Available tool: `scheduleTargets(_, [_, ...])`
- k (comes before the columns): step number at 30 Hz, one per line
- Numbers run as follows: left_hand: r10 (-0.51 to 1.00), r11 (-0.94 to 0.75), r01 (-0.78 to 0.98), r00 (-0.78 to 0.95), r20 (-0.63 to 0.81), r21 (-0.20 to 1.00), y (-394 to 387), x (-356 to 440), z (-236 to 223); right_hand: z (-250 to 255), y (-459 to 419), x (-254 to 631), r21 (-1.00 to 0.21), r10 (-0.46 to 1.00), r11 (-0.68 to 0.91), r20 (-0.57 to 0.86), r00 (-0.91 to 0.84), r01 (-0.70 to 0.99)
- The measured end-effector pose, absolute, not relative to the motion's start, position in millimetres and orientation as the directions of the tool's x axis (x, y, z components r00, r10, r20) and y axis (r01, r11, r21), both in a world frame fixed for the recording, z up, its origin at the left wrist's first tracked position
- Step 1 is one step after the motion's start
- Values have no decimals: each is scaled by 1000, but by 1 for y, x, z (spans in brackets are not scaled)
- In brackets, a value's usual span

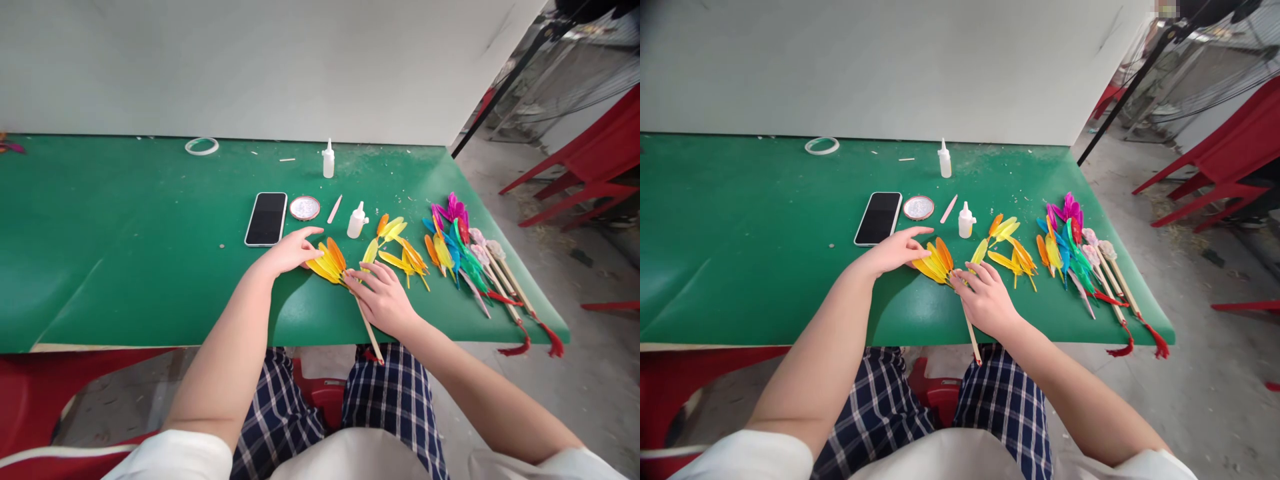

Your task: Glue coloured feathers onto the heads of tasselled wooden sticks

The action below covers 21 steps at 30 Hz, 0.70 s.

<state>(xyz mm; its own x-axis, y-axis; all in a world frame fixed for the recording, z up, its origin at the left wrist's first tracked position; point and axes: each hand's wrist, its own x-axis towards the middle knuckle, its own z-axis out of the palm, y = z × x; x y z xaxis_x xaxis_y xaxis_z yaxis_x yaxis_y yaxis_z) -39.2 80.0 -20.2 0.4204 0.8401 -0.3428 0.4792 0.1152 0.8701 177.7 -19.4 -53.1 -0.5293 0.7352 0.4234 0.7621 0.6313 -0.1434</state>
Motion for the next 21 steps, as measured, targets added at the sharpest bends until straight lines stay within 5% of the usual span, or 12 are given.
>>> scheduleTargets(21, [890, -25, 495, 407, -206, 869, 87, -27, -34, -54, -18, 179, -174, 726, 641, 455, -517, 748])
